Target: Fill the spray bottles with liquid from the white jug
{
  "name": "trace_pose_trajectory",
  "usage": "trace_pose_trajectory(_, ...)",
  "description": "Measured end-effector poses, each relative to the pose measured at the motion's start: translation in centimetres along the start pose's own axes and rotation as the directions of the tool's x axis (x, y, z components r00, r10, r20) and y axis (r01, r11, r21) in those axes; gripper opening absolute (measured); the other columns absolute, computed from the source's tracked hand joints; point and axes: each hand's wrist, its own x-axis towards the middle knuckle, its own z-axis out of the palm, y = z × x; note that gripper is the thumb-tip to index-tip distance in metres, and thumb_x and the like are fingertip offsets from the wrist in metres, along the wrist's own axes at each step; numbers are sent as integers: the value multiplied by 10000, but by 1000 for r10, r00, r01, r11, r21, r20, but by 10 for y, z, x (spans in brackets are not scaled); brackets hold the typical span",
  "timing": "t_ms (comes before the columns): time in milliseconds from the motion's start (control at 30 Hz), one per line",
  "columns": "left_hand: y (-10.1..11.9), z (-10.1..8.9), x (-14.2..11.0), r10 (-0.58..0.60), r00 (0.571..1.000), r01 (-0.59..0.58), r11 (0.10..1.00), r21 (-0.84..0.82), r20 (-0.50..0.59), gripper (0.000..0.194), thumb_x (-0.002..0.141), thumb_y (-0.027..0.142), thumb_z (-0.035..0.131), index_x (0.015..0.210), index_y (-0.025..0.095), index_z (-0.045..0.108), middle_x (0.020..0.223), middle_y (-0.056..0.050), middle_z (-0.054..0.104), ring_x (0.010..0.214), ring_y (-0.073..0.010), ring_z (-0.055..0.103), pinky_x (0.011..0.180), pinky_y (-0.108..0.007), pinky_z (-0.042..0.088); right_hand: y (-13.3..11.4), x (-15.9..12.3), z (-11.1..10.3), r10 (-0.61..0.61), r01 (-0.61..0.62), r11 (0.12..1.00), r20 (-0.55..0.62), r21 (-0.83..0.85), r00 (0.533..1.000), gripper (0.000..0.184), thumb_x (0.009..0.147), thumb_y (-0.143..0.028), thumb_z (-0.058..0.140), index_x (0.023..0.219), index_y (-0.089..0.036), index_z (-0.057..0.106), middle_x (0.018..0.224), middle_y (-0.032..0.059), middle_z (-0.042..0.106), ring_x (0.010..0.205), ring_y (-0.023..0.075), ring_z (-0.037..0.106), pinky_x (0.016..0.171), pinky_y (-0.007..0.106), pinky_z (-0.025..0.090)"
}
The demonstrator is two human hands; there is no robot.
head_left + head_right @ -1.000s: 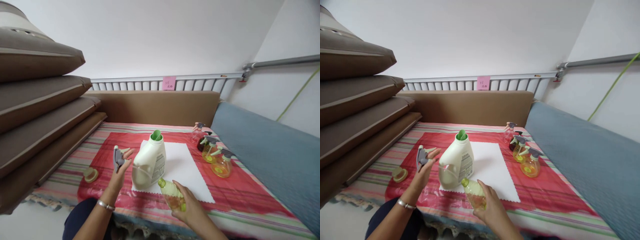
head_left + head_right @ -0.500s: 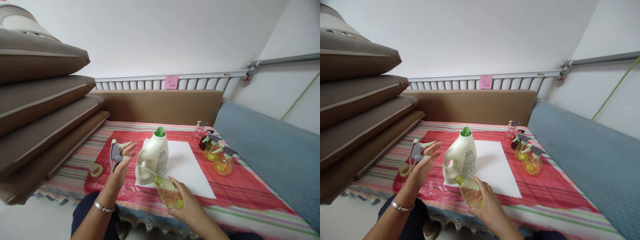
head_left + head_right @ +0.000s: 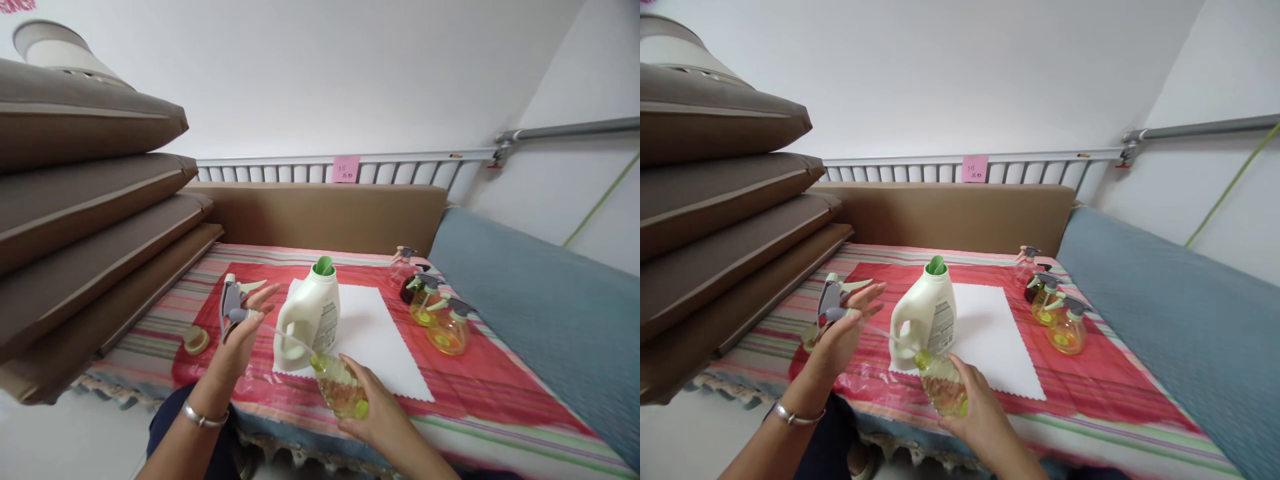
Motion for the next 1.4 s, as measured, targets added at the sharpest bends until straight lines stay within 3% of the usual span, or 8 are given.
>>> trace_pose_trajectory(167,-9,5,-7,-58,986,51,997,50,159,415,759,341,651,1157,225,629,1314,-119,596,1333,-351,389,1060,-525,310,-21,4,-1,-48,48,999,5,23,999,859,554,-104,627,1373,-196,381,1362,97,477,1269,233,435,1083,377,326)
trace_pose_trajectory(333,-13,12,-18,-258,867,157,953,258,427,438,822,349,597,1250,251,600,1405,-79,520,1303,-343,422,1096,-504,278,-62,2,-1,-86,83,990,19,117,996,860,561,-125,677,1359,-241,380,1396,69,458,1279,234,434,1081,371,339)
trace_pose_trajectory(500,4,15,-20,-314,821,168,931,324,477,383,829,372,607,1190,251,637,1286,-74,612,1220,-330,505,1051,-488,348,-75,1,12,-60,45,954,41,297,997,869,533,-123,698,1329,-214,361,1390,109,472,1266,266,462,1070,402,363)
trace_pose_trajectory(800,15,17,-31,-384,861,201,859,472,332,367,815,454,624,1073,193,641,1018,-69,670,992,-264,594,904,-388,455,-58,10,38,-276,243,883,25,401,961,876,563,-128,605,1383,-247,322,1485,100,366,1397,274,291,1151,476,228)
trace_pose_trajectory(933,22,14,-38,-398,852,190,840,508,339,425,818,488,606,1111,181,633,1015,-79,658,978,-256,589,868,-366,466,-39,12,55,-264,188,858,97,478,960,896,578,-338,722,1383,-234,342,1416,135,464,1318,332,420,1075,472,373)
trace_pose_trajectory(1067,17,12,-48,-349,889,196,875,443,296,403,842,490,570,1117,203,638,1082,-77,645,1038,-255,571,907,-356,445,-32,12,67,-230,108,815,147,570,962,913,580,-408,772,1380,-257,359,1386,129,505,1247,336,505,976,426,475)
trace_pose_trajectory(1200,11,9,-53,-326,926,258,915,311,192,383,790,481,639,1061,211,661,1042,-70,678,1006,-265,598,877,-352,458,-47,15,69,-247,159,820,88,550,965,915,571,-280,764,1384,-269,342,1427,120,455,1308,339,431,1021,448,432)
trace_pose_trajectory(1400,17,-18,-54,-366,925,325,901,287,104,316,772,407,682,1024,216,695,990,-62,719,970,-271,625,893,-373,454,-88,29,84,-261,172,784,66,596,963,1014,513,-65,718,1393,-291,266,1455,96,417,1328,277,409,1081,431,370)
